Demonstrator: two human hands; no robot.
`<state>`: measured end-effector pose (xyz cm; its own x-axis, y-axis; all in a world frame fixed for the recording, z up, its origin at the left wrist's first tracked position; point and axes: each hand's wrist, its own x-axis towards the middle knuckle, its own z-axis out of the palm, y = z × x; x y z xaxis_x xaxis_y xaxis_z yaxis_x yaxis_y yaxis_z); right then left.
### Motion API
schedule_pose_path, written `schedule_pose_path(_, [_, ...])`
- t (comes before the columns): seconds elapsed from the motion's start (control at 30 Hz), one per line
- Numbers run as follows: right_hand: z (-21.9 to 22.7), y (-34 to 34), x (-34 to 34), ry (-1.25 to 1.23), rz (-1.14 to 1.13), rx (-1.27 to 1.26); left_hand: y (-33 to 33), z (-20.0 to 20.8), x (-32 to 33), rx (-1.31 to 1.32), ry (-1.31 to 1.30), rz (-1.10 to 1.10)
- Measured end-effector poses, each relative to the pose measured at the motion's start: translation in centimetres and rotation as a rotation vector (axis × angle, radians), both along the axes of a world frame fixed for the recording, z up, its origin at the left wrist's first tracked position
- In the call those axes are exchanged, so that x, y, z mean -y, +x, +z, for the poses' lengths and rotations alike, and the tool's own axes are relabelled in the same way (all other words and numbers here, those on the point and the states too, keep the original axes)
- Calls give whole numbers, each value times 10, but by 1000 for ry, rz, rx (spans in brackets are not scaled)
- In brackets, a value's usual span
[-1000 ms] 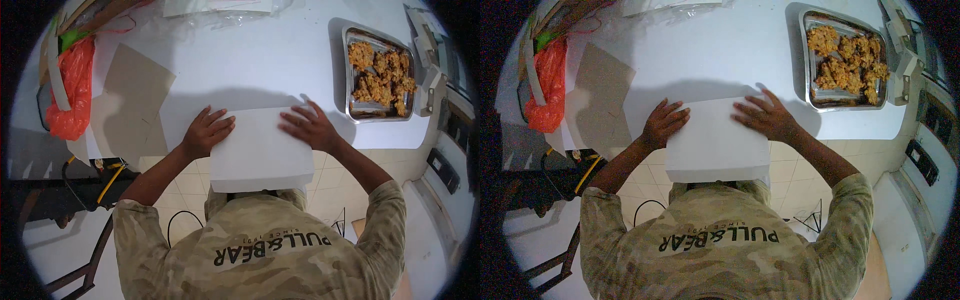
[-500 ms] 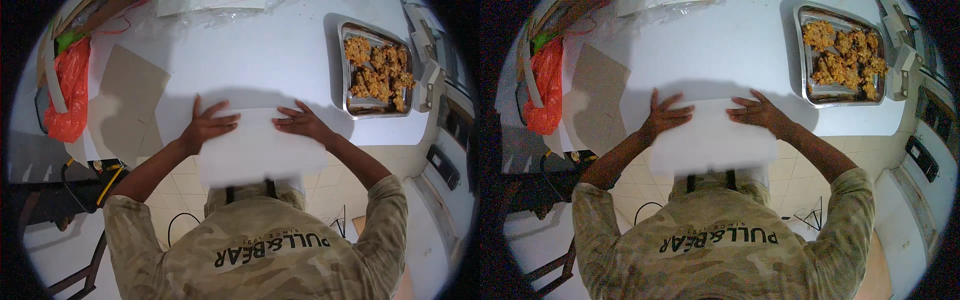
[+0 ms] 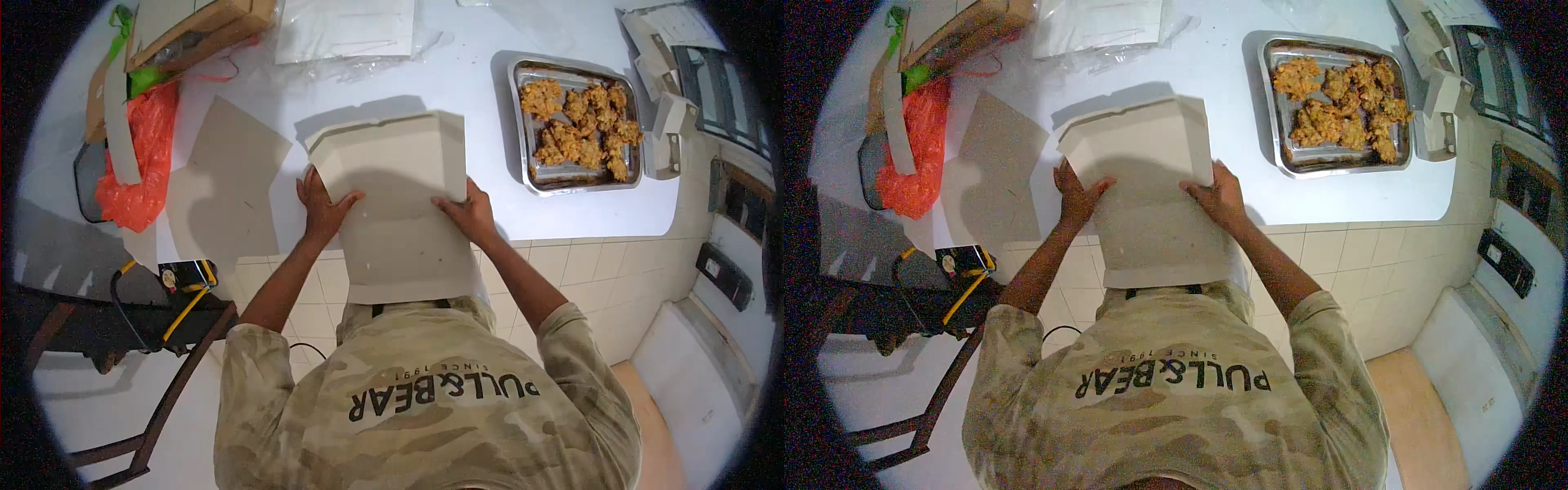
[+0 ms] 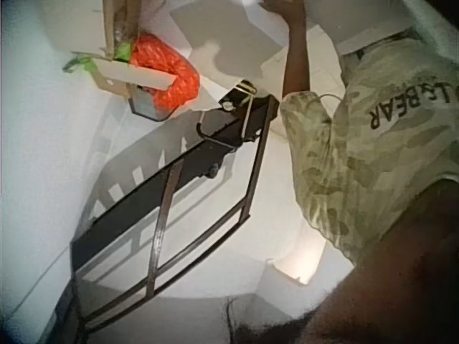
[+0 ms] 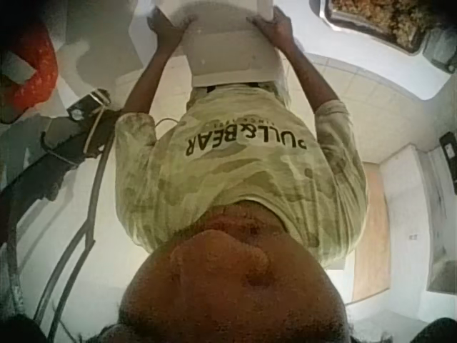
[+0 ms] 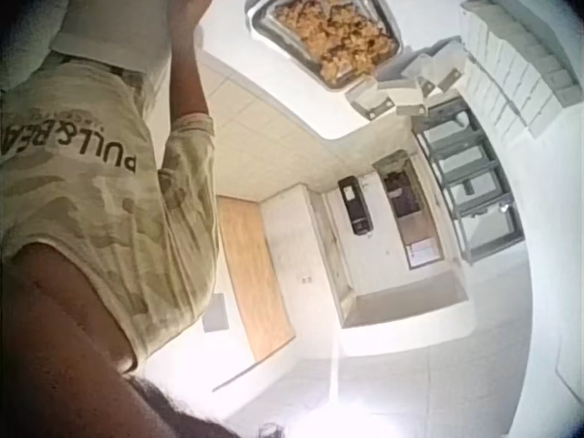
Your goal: The person folds white cardboard blanks into boxes by hand, then places a clear plastic sheet inside one of the assembled boxes.
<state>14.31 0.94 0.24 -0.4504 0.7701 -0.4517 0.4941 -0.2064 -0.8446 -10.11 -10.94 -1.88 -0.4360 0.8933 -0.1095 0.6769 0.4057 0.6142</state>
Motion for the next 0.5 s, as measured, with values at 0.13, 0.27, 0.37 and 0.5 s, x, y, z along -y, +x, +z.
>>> schedule_pose_path(0.13, [9, 0, -15, -28, 6, 20, -1, 35, -25, 472, -79, 181])
schedule_pose_path(0.27, [35, 0, -41, 144, 134, -47, -4, 41, -22, 540, -24, 161])
schedule_pose_path(0.37, [15, 16, -40, 129, 198, -59, -7, 2, -1, -481, 248, -410])
schedule_pose_path(0.5, [39, 15, -42, 25, 147, -109, 7, 25, -9, -554, 18, -445])
